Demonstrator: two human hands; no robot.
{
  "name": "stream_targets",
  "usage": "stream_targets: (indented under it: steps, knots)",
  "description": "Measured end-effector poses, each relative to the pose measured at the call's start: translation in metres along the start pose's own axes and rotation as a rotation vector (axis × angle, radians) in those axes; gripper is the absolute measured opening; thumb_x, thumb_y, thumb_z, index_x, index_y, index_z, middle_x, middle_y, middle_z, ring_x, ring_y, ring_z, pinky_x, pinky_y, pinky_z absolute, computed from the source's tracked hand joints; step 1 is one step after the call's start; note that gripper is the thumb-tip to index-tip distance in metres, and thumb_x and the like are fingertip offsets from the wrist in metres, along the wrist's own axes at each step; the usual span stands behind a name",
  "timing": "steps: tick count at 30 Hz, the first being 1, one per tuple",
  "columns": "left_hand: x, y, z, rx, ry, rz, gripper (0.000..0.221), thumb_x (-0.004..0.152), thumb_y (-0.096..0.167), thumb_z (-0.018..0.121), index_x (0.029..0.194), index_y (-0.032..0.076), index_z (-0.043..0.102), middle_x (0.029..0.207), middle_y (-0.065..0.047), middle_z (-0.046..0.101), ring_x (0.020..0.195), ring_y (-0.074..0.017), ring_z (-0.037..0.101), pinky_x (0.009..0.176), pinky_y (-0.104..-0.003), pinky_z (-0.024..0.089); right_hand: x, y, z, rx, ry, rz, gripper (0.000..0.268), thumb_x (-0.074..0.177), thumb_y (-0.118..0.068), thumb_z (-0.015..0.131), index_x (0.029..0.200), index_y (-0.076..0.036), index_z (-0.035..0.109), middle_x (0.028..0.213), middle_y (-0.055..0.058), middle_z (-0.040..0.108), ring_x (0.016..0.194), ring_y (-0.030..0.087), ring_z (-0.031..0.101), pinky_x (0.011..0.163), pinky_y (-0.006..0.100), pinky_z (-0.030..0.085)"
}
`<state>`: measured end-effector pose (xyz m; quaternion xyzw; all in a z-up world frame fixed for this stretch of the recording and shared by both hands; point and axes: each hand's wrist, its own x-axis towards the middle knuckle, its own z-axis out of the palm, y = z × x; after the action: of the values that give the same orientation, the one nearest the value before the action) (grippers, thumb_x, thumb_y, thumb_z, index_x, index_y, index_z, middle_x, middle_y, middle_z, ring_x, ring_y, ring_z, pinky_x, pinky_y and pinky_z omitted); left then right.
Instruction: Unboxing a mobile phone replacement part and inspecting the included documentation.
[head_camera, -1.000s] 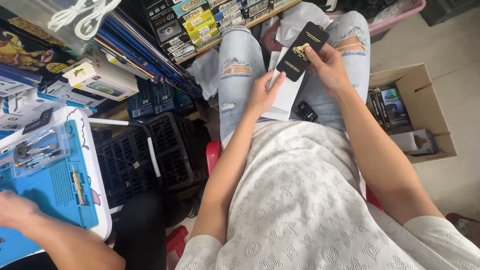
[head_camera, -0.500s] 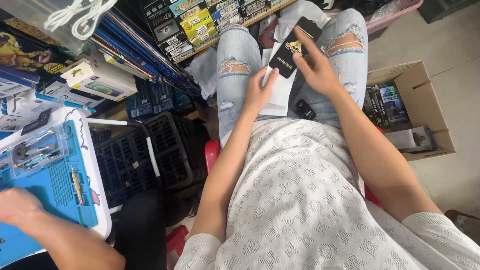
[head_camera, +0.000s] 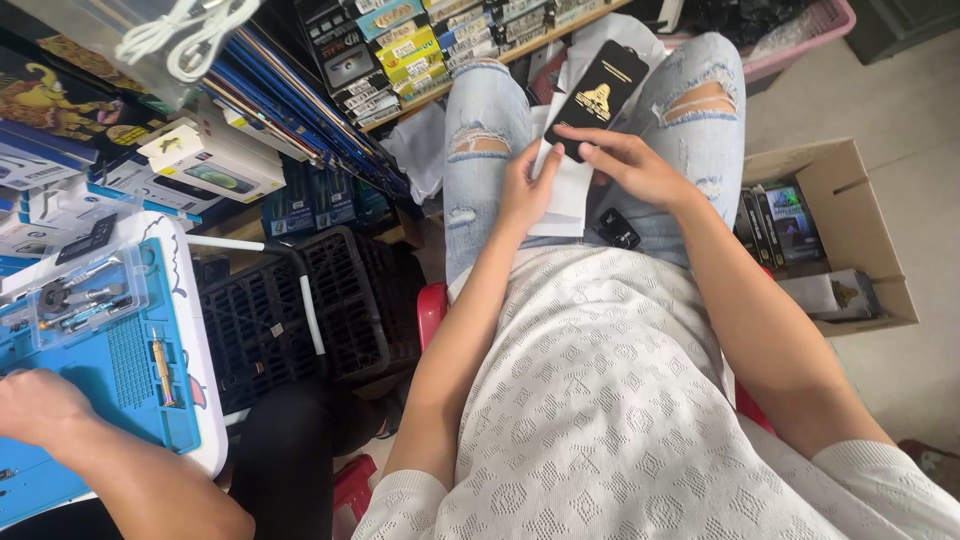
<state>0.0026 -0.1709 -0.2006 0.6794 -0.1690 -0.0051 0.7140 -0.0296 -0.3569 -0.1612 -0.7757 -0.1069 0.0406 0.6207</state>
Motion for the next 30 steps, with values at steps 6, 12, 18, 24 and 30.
stream_targets:
  steps: [6,12,18,24,30]
  knots:
    - [0.017,-0.057,0.002,0.273,0.033,-0.227,0.064,0.085,0.055,0.064,0.119,0.0,0.072,0.115,-0.009,0.076,0.111,-0.0128,0.064,0.096,-0.029,0.048,0.007,0.004,-0.01,0.209,0.283,0.122,0.047,0.109,-0.033,0.049,0.156,-0.028,0.049,0.123,-0.009,0.058,0.079,0.002,0.05,0.074,0.02,0.05]
    - [0.009,-0.035,0.007,0.178,-0.046,-0.256,0.074,0.087,0.052,0.062,0.135,-0.004,0.061,0.141,-0.018,0.063,0.135,-0.0218,0.056,0.113,-0.03,0.041,0.006,0.001,-0.01,0.231,0.348,0.12,0.067,0.112,-0.025,0.048,0.172,-0.033,0.019,0.112,-0.001,0.051,0.077,0.009,0.043,0.075,0.027,0.048]
    - [0.009,-0.003,0.0,0.112,0.022,-0.3,0.073,0.088,0.048,0.061,0.139,-0.004,0.057,0.146,-0.019,0.058,0.14,-0.0247,0.052,0.118,-0.032,0.038,0.003,-0.054,0.016,-0.134,-0.037,0.191,0.063,0.096,-0.03,0.051,0.157,-0.02,0.038,0.168,-0.001,0.033,0.157,0.014,0.025,0.126,0.036,0.02]
    - [0.004,0.004,-0.003,0.119,-0.067,-0.205,0.067,0.094,0.049,0.055,0.141,0.001,0.059,0.142,-0.015,0.063,0.133,-0.0234,0.058,0.11,-0.032,0.045,0.001,-0.052,0.015,-0.088,-0.085,0.259,0.051,0.098,-0.029,0.051,0.149,-0.023,0.052,0.161,-0.001,0.048,0.152,0.013,0.038,0.125,0.036,0.028]
    - [0.006,0.01,-0.004,0.116,-0.049,-0.258,0.073,0.09,0.052,0.056,0.139,-0.002,0.059,0.145,-0.016,0.061,0.137,-0.0257,0.056,0.113,-0.032,0.042,0.002,-0.043,0.006,0.1,0.099,0.234,0.049,0.106,-0.022,0.048,0.155,-0.018,0.052,0.137,-0.002,0.054,0.097,0.012,0.048,0.086,0.028,0.042]
